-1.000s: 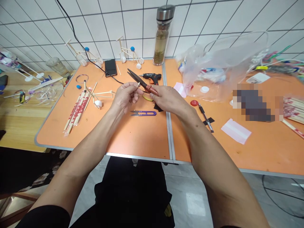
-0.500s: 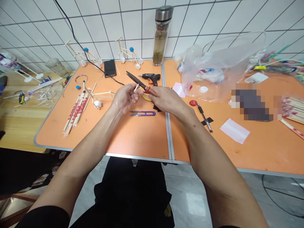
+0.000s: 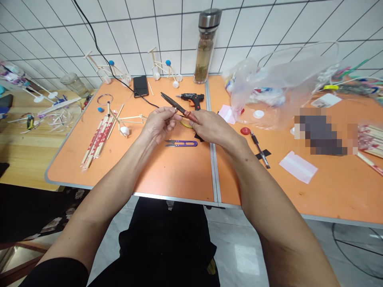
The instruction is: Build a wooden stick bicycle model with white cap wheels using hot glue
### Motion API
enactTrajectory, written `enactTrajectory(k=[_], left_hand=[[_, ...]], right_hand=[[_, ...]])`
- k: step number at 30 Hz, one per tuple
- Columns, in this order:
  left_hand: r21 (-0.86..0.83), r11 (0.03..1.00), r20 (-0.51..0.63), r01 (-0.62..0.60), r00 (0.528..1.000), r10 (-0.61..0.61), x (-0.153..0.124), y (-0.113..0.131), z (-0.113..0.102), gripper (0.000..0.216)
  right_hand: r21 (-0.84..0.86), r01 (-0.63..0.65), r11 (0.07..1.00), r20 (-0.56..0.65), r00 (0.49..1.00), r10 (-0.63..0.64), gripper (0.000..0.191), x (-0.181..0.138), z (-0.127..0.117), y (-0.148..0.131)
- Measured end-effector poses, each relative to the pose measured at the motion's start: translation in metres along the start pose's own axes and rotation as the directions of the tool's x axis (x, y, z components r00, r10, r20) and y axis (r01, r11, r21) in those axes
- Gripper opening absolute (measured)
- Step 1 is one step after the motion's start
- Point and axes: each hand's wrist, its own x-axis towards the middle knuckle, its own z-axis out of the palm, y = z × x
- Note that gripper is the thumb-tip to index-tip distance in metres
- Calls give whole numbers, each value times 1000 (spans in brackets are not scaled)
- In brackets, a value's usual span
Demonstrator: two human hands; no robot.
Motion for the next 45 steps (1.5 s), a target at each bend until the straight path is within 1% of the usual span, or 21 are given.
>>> enactTrajectory(k=[5, 11, 15, 19, 23, 26, 29, 34, 41, 45], left_hand=[[13, 1000, -10, 12, 1000, -12, 0, -1, 0, 29], [-5, 1000, -10, -2, 1000, 2, 1, -2, 1, 32], [13, 1000, -6, 8, 1000, -8, 1, -3, 0, 27], [10, 1000, 33, 17, 999, -17, 0, -2, 1, 25], [13, 999, 39, 52, 998, -52, -2, 1, 2, 19], [2, 998, 44, 61, 997, -61, -1, 2, 1, 17], [-6, 998, 59, 56, 997, -55, 0, 3, 0, 22], [3, 999, 60, 50, 997, -50, -1, 2, -1, 19], [16, 999, 63, 38, 997, -39, -6, 0, 3, 29], [-5, 999, 60, 41, 997, -41, -7, 1, 4, 31]], right_hand=[[-49, -20, 999, 8, 1000, 21, 21, 2, 2, 3], [-29, 18, 999, 16, 1000, -18, 24, 2, 2, 5], [-44, -44, 998, 11, 999, 44, 25, 2, 1, 2], [-38, -66, 997, -20, 998, 65, 17, 0, -2, -2], [-19, -103, 995, -47, 994, 102, 5, -4, -5, -6], [-1, -131, 991, -47, 990, 131, 9, -4, -4, -7], [41, -119, 992, -56, 991, 122, 11, -3, -2, -7], [91, -118, 989, -57, 991, 123, 14, -1, 0, -5], [150, -99, 984, -5, 995, 100, 23, 0, 0, 1], [175, -125, 977, 6, 992, 126, 23, 1, 2, 3]])
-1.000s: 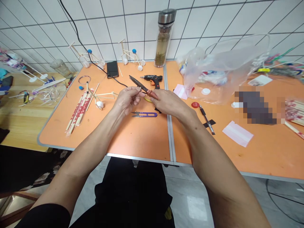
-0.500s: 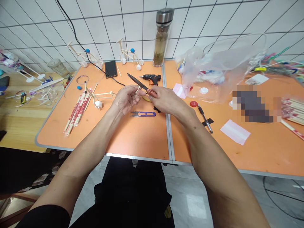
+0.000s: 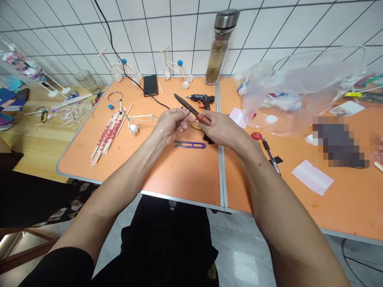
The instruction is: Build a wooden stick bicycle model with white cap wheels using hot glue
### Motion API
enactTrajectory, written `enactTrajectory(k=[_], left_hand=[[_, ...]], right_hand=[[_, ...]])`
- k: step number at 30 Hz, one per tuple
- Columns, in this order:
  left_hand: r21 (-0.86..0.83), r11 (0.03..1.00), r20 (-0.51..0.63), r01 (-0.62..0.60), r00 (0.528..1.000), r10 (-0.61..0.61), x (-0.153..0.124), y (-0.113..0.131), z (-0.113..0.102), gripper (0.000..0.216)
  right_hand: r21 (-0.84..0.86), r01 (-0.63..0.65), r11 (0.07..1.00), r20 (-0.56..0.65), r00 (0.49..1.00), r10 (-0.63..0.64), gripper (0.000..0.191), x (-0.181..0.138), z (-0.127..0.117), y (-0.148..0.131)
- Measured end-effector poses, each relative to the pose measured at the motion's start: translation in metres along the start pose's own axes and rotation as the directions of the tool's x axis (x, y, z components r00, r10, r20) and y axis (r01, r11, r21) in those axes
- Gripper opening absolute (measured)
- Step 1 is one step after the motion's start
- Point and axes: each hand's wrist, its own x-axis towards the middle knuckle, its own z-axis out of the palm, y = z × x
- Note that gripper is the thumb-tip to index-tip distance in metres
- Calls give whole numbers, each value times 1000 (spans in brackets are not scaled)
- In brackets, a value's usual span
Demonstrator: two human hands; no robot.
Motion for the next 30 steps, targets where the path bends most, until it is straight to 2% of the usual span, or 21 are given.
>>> enactTrajectory(k=[13, 18, 21, 25, 27, 30], left_hand=[[-22, 1000, -18, 12, 1000, -13, 1, 1, 0, 31], [-23, 1000, -4, 10, 1000, -10, -3, 3, 3, 30], [-20, 1000, 12, 23, 1000, -23, -7, 2, 7, 23], [-12, 999, 21, 44, 999, -43, -8, 0, 8, 17], [-3, 999, 23, 43, 999, -43, -7, -1, 7, 19], [6, 998, 19, 56, 998, -56, -5, -3, 6, 22]], right_hand=[[16, -46, 999, -53, 997, 47, 33, 0, 3, -8], [-16, -9, 1000, -175, 985, 6, 42, 1, 5, -9], [-39, -3, 999, -273, 962, -8, 33, 5, 3, -3], [-22, -152, 988, -448, 885, 126, 15, 11, -8, 14], [1, -236, 972, -476, 855, 208, 26, 12, -15, 25], [9, -307, 952, -445, 851, 279, 48, 11, -21, 38]])
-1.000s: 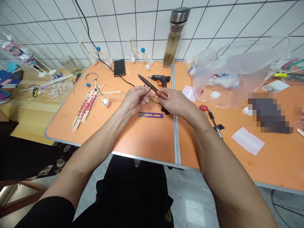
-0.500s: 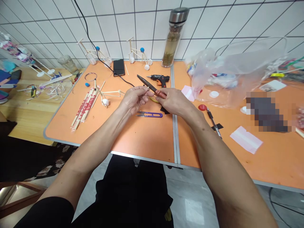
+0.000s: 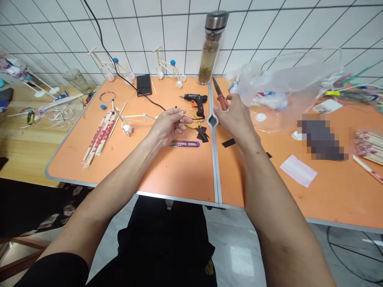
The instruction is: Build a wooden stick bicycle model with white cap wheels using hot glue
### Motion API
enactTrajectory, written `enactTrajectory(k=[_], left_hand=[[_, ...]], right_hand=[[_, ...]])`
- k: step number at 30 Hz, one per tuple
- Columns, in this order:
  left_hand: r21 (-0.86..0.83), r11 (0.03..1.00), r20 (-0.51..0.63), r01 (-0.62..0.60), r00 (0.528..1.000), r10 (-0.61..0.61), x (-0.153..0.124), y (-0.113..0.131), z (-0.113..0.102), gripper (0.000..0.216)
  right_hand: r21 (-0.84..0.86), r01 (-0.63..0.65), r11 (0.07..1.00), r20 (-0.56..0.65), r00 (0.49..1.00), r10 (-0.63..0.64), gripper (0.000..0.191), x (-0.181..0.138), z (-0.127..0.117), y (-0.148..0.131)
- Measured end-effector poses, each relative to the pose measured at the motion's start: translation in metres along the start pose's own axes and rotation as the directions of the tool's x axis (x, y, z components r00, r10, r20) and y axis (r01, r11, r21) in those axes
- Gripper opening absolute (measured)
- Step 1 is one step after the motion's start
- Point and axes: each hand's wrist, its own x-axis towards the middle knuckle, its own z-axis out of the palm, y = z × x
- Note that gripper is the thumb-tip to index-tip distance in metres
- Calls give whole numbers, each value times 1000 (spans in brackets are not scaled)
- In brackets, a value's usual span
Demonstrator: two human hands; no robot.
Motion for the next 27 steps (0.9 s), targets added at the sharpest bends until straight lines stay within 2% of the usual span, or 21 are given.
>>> enactTrajectory(k=[4, 9, 14, 18, 21, 24, 25, 27], left_hand=[[0, 999, -5, 43, 999, -43, -1, -1, 2, 26], [-38, 997, -14, 63, 998, -64, -2, -4, 4, 24], [-92, 995, -14, 40, 999, -41, -2, -7, 4, 22], [-117, 992, -15, 46, 999, -48, -1, -7, 3, 22], [-110, 992, -25, 55, 998, -58, 0, -7, 2, 19], [-90, 995, -30, 50, 998, -53, 0, -7, 1, 17], [-82, 996, -27, 44, 999, -47, 0, -7, 1, 17], [-60, 998, -20, 34, 999, -36, -1, -7, 1, 18]], right_hand=[[-100, -23, 995, 80, 996, 31, 52, 3, 3, 9], [-304, -99, 947, 102, 985, 136, 54, 9, 17, 11], [-366, -9, 931, 47, 999, 28, 56, 15, 32, 20], [-402, 59, 914, -6, 998, -67, 48, 13, 36, 29], [-367, 130, 921, -80, 982, -170, 37, 4, 30, 22], [-274, 216, 937, -138, 956, -260, 34, -9, 20, 2], [-210, 269, 940, -158, 939, -304, 33, -14, 18, -6], [2, 372, 928, -94, 924, -370, 28, -23, 16, -22]])
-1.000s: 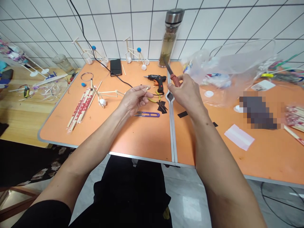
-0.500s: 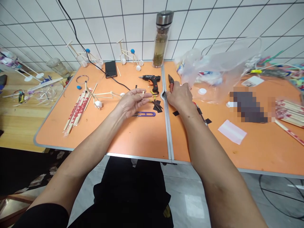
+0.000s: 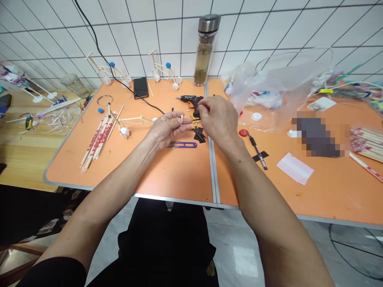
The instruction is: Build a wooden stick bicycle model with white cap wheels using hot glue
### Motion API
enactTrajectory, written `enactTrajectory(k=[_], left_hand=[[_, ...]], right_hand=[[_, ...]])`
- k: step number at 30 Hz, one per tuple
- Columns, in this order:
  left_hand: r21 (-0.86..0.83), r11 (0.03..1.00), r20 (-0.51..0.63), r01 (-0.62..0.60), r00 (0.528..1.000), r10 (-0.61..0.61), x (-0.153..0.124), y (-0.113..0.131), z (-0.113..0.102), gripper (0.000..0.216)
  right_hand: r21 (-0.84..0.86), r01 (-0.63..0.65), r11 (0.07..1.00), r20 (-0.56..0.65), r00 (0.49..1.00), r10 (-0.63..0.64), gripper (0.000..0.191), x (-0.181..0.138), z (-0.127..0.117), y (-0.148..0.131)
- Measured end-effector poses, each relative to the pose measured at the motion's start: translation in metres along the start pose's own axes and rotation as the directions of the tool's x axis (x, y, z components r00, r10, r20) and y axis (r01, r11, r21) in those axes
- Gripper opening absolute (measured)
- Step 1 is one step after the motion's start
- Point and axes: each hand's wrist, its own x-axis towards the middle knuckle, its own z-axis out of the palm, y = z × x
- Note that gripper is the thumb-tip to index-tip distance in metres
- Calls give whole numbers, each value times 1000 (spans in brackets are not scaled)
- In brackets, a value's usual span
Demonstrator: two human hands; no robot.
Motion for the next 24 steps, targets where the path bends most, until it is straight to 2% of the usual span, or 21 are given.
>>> enactTrajectory(k=[3, 6, 10, 12, 17, 20, 24], left_hand=[[50, 999, 9, -17, 1000, 16, 0, -1, 1, 20], [87, 995, 22, -42, 999, 40, 0, -2, 2, 23], [135, 990, 59, -43, 998, 36, -2, -3, 3, 25], [166, 986, 68, -34, 997, 23, -3, -4, 3, 22], [248, 969, 70, -7, 997, -11, -7, -2, 2, 20], [290, 957, 70, -17, 998, -3, -8, 1, 0, 23], [336, 937, 71, -92, 995, 72, -8, 5, 1, 27]], right_hand=[[258, -32, 966, 141, 990, -5, 20, -3, 4, -19], [350, -94, 932, 186, 982, 29, 21, -5, 8, -25], [475, -188, 860, 269, 961, 62, 27, -4, 8, -19], [495, -208, 844, 283, 956, 69, 24, -3, 6, -15], [454, -179, 873, 280, 959, 52, 15, -3, 5, -14], [476, -178, 861, 271, 961, 48, 18, -4, 8, -15], [542, -170, 823, 246, 969, 39, 25, -4, 11, -17]])
